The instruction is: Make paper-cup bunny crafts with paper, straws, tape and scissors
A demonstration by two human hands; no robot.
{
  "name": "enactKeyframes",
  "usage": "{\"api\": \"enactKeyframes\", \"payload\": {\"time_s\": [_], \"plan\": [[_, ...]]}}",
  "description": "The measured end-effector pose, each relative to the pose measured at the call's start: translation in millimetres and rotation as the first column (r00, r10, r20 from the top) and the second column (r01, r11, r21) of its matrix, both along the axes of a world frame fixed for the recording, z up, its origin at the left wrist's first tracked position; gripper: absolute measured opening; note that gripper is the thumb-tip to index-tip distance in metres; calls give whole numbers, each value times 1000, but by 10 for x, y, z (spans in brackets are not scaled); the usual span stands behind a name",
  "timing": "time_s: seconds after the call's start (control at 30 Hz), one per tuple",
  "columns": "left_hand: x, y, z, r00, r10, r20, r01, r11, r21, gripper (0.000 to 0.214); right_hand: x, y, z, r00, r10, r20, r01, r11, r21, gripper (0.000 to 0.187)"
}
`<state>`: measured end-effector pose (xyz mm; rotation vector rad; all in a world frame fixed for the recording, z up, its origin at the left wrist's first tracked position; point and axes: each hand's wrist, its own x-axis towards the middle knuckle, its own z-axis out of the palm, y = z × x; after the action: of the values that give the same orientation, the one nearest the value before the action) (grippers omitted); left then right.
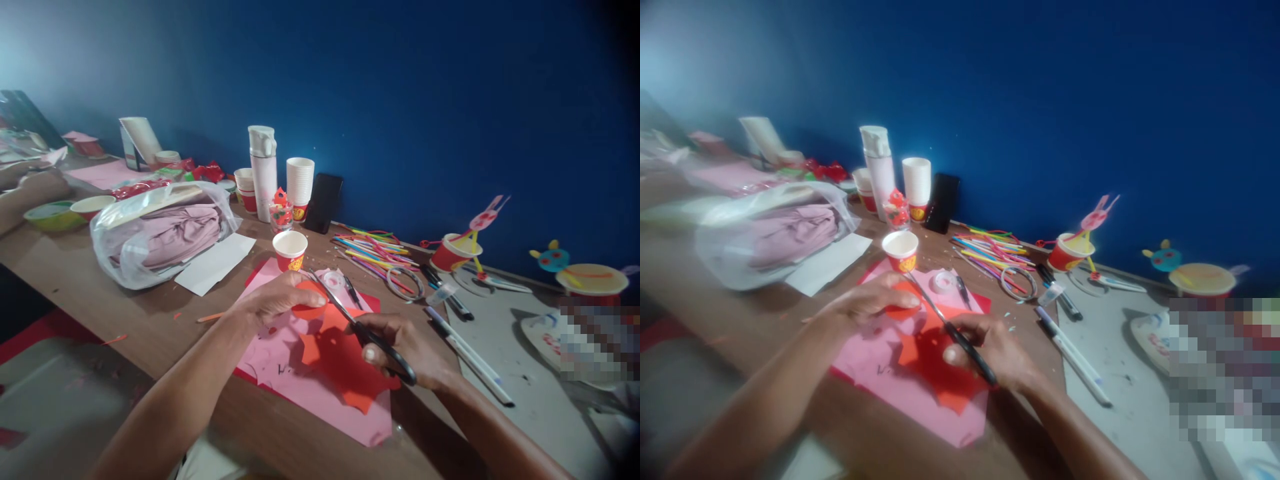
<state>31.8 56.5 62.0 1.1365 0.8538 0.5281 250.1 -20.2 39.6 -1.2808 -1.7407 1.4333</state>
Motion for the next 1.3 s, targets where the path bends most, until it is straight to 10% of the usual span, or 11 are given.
{"api": "enactKeyframes", "payload": {"time_s": [1.07,1.3], "plan": [[37,110,-178,997,71,-24,-67,989,133,18,146,125,-131,966,-244,-83,246,969,15,50],[201,65,-242,957,112,268,-109,994,-25,28,113,161,-171,933,-320,-163,330,943,40,36]]}}
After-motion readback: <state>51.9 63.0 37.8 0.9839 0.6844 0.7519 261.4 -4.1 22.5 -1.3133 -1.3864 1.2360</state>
